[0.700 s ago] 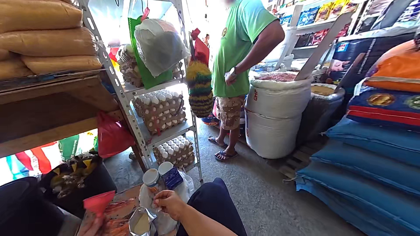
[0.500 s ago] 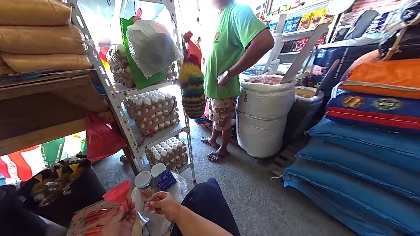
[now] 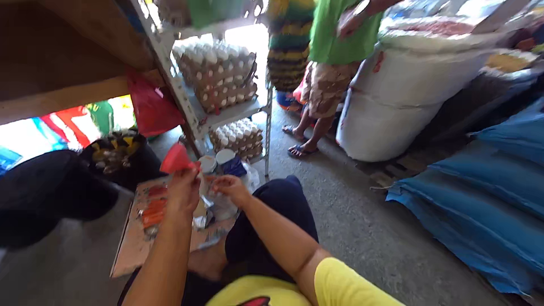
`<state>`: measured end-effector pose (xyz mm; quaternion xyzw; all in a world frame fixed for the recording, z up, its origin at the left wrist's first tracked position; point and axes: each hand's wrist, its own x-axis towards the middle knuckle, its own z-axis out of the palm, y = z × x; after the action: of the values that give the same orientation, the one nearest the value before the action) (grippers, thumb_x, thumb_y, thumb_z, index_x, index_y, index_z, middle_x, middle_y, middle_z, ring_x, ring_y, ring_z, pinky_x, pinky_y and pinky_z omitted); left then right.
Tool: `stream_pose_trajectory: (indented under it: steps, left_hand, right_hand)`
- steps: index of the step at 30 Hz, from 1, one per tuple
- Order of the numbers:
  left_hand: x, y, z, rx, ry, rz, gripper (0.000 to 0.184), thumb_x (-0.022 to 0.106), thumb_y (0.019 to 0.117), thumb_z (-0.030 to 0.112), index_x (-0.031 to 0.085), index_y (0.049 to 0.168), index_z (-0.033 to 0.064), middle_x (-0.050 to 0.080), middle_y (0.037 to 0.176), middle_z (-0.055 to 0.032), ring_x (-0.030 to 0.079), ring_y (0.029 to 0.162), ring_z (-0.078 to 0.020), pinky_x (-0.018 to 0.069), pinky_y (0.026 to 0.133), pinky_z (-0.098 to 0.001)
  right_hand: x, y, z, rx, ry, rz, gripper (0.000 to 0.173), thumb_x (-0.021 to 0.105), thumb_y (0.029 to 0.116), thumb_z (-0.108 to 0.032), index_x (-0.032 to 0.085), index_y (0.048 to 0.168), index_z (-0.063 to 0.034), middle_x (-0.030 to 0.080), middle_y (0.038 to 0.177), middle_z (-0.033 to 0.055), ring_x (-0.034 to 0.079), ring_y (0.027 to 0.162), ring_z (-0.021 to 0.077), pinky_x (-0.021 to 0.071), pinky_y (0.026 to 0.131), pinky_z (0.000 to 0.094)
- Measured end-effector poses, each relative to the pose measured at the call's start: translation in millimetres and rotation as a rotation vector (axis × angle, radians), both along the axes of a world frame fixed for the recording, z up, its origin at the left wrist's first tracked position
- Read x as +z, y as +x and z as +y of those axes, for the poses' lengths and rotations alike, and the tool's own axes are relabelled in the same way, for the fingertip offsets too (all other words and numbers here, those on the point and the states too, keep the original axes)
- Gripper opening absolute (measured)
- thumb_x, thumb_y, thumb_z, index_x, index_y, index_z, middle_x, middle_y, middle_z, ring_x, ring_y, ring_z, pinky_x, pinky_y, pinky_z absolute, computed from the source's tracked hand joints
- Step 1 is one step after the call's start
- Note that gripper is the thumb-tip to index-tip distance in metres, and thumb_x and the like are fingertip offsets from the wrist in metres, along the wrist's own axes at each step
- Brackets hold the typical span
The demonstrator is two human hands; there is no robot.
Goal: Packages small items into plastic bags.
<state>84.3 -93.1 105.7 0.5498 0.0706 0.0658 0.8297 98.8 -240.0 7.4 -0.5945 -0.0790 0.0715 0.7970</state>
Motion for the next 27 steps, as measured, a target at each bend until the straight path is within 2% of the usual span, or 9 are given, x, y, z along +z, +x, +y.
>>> stream_pose_trajectory:
  steps: [3,6,8,11,13,20,27]
  left_hand:
    - [-7,-6,8,0.018,0.062,-0.069,0.027,0.063,0.0946,-0.007,0.059,0.116,0.0074,0.073,0.106,-0.0038,0.07,0.09,-0.0112,0.0588,0.077,-0.0266]
    - [-27,-12,14,0.061,0.152,-0.125,0.039,0.07,0.0887,-0.009,0.054,0.123,0.0013,0.072,0.108,-0.0096,0.071,0.094,-0.017,0.0611,0.081,-0.0315]
    - [-40,-16,19,0.049,0.168,-0.108,0.045,0.074,0.0869,-0.006,0.054,0.126,-0.0014,0.071,0.108,-0.012,0.07,0.092,-0.0186,0.061,0.083,-0.0344]
    - [-41,-22,17,0.006,0.153,-0.096,0.028,0.07,0.0917,-0.003,0.058,0.116,0.0026,0.072,0.097,-0.0062,0.07,0.08,-0.0122,0.0611,0.076,-0.0286]
    - [-40,-24,15,-0.006,0.105,-0.09,0.022,0.067,0.0936,-0.004,0.06,0.113,0.0043,0.073,0.094,-0.0052,0.07,0.079,-0.011,0.0607,0.073,-0.0265]
    - [-40,-18,7,-0.05,0.024,-0.031,0.02,0.067,0.0953,0.0,0.064,0.114,0.0037,0.073,0.108,-0.0105,0.069,0.083,-0.0121,0.0575,0.071,-0.0252]
    - [-43,-16,5,-0.074,0.019,-0.03,0.022,0.068,0.0936,-0.002,0.064,0.115,0.0032,0.074,0.109,-0.0108,0.07,0.085,-0.0122,0.0576,0.071,-0.0246]
  right_hand:
    - [-8,2,-4,-0.072,-0.087,-0.055,0.03,0.07,0.0914,0.003,0.065,0.12,0.0076,0.072,0.108,0.0153,0.07,0.095,0.0155,0.0593,0.089,0.034]
    - [-9,1,-3,-0.158,-0.099,-0.126,0.034,0.075,0.0855,0.004,0.066,0.118,0.0065,0.073,0.105,0.0129,0.072,0.093,0.0142,0.0612,0.086,0.0325]
    - [-10,-1,-2,-0.18,-0.084,-0.188,0.035,0.076,0.0848,0.005,0.065,0.118,0.0071,0.074,0.104,0.0122,0.072,0.093,0.0143,0.062,0.086,0.0328]
    - [-9,-3,1,-0.199,-0.056,-0.245,0.036,0.076,0.0832,0.007,0.065,0.117,0.0069,0.074,0.104,0.0107,0.072,0.091,0.0121,0.0619,0.085,0.0309]
    - [-10,-4,2,-0.204,-0.046,-0.286,0.036,0.077,0.082,0.007,0.066,0.116,0.0069,0.074,0.104,0.0101,0.072,0.091,0.0116,0.0623,0.084,0.0299]
    - [-16,-4,2,-0.255,-0.083,-0.526,0.035,0.08,0.0806,0.005,0.069,0.114,0.0067,0.075,0.104,0.0101,0.073,0.092,0.0118,0.0619,0.087,0.0299]
    - [-16,-3,0,-0.265,-0.099,-0.566,0.035,0.08,0.0807,0.004,0.069,0.114,0.007,0.075,0.104,0.0096,0.073,0.093,0.0102,0.0613,0.088,0.0278]
